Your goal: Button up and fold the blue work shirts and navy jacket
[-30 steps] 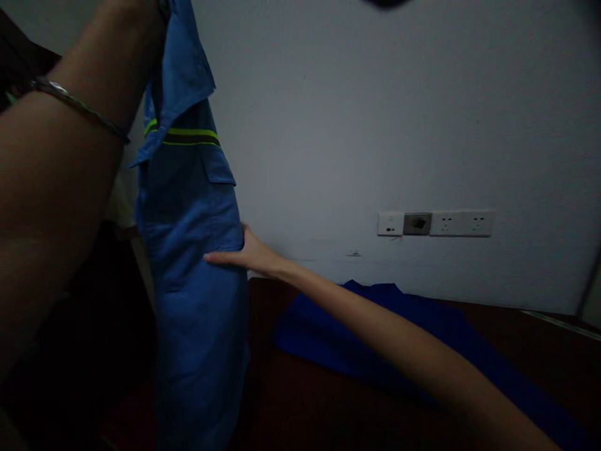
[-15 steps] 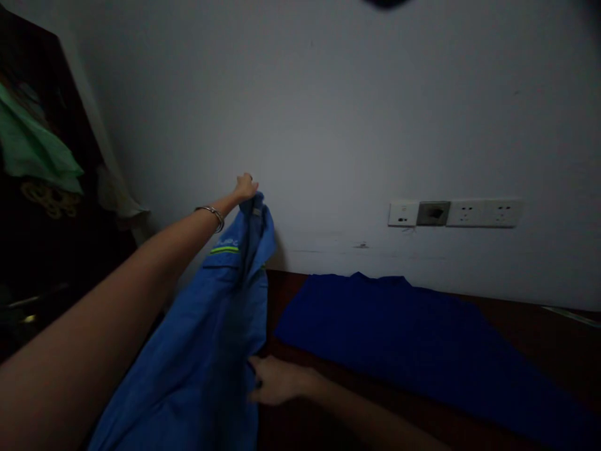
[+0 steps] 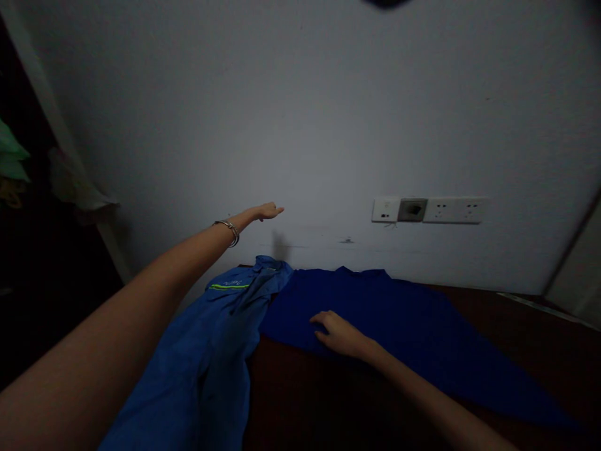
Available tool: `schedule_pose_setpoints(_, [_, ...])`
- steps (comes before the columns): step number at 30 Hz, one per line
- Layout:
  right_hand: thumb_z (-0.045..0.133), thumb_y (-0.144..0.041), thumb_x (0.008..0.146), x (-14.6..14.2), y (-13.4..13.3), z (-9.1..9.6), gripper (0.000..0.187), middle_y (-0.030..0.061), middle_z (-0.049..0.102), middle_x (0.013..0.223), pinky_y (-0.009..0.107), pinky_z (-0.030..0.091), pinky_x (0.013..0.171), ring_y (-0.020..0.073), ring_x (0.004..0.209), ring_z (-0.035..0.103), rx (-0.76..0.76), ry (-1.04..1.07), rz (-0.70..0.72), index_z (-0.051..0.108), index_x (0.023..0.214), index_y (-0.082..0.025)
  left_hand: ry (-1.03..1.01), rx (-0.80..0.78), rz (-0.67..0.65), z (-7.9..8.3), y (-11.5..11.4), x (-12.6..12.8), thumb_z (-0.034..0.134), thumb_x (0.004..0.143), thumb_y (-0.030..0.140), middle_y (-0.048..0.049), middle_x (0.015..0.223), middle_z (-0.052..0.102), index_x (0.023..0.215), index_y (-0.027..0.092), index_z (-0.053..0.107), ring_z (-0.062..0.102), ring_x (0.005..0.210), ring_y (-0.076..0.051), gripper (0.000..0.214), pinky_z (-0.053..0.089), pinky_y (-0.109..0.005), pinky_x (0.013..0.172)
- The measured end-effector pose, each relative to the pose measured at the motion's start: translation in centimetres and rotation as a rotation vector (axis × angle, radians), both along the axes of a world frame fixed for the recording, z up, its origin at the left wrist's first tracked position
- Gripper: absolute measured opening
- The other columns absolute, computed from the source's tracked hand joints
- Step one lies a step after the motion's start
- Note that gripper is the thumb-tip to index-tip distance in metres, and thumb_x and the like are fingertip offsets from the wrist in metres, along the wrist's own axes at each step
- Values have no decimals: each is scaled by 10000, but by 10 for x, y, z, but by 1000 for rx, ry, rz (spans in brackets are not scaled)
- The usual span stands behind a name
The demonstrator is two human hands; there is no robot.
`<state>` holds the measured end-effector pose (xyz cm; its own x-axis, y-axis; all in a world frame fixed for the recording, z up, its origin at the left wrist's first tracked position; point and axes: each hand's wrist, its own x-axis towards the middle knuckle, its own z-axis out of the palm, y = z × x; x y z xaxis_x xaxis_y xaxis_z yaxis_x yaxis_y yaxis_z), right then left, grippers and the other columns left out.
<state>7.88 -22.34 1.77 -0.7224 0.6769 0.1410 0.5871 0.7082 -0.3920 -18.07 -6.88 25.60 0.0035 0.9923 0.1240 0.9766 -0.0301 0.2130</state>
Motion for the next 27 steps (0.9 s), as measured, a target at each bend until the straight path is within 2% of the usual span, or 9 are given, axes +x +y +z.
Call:
schedule_pose_setpoints(3, [454, -231, 771, 54, 23, -10, 404, 139, 489, 1235, 379, 339, 927, 268, 1156, 409, 155, -77, -195, 548, 1155, -147, 72, -10, -73, -11, 12, 18, 302, 860, 469, -223, 1005, 560, 1103, -11, 493, 555, 858, -232, 571, 471, -290, 628])
schedule_pose_setpoints(6, [431, -258, 801, 117, 51, -26, 419, 148, 419, 1302, 418, 302, 955, 281, 1209, 344, 184, -164, -406, 508, 1199, -152, 194, -43, -133, -27, 30, 38, 371, 838, 449, -194, 935, 606, 1010, -6, 568, 573, 819, -207, 525, 456, -282, 680])
schedule_pose_setpoints(9, [396, -331, 837, 174, 73, -42, 467, 163, 359, 1347, 461, 275, 964, 315, 1248, 280, 163, -225, -660, 441, 1258, -136, 265, -64, -163, -55, 44, 62, 464, 793, 364, -168, 946, 633, 957, 15, 610, 572, 865, -190, 412, 431, -258, 758])
schedule_pose_setpoints(11, [381, -407, 844, 201, 83, -50, 518, 171, 327, 1366, 500, 270, 951, 347, 1256, 254, 115, -263, -779, 406, 1285, -138, 277, -67, -153, -86, 48, 80, 476, 775, 300, -173, 966, 634, 952, 16, 617, 569, 896, -187, 364, 420, -243, 779])
schedule_pose_setpoints(16, [306, -491, 858, 235, 101, -59, 581, 181, 271, 1394, 529, 225, 957, 367, 1266, 227, 55, -307, -921, 333, 1334, -158, 302, -71, -56, -185, 36, 113, 491, 738, 214, -207, 1105, 570, 1058, 64, 576, 550, 995, -253, 364, 436, -301, 785])
schedule_pose_setpoints(19, [292, -459, 872, 251, 111, -58, 535, 196, 277, 1384, 503, 242, 947, 361, 1254, 258, 64, -326, -988, 364, 1317, -171, 312, -68, -26, -226, 28, 113, 497, 720, 174, -207, 1135, 548, 1082, 92, 557, 520, 1053, -286, 376, 434, -344, 812])
schedule_pose_setpoints(21, [291, -443, 876, 262, 118, -58, 518, 205, 291, 1372, 488, 255, 938, 359, 1242, 282, 68, -343, -1019, 370, 1313, -175, 312, -66, -10, -239, 28, 104, 482, 723, 149, -204, 1119, 558, 1075, 94, 553, 517, 1061, -285, 363, 427, -362, 834])
schedule_pose_setpoints(24, [293, -416, 881, 278, 130, -61, 515, 214, 349, 1332, 477, 264, 930, 348, 1221, 320, 74, -370, -1029, 344, 1326, -162, 296, -60, 30, -247, 34, 84, 429, 750, 137, -225, 1132, 543, 1085, 63, 532, 499, 1082, -308, 358, 425, -398, 834])
schedule_pose_setpoints(27, [297, -398, 885, 286, 141, -68, 530, 215, 430, 1263, 452, 282, 924, 323, 1197, 355, 69, -371, -1002, 322, 1329, -110, 259, -81, 34, -254, 46, 65, 435, 757, 170, -217, 1122, 555, 1021, 61, 566, 524, 1056, -287, 314, 428, -360, 837])
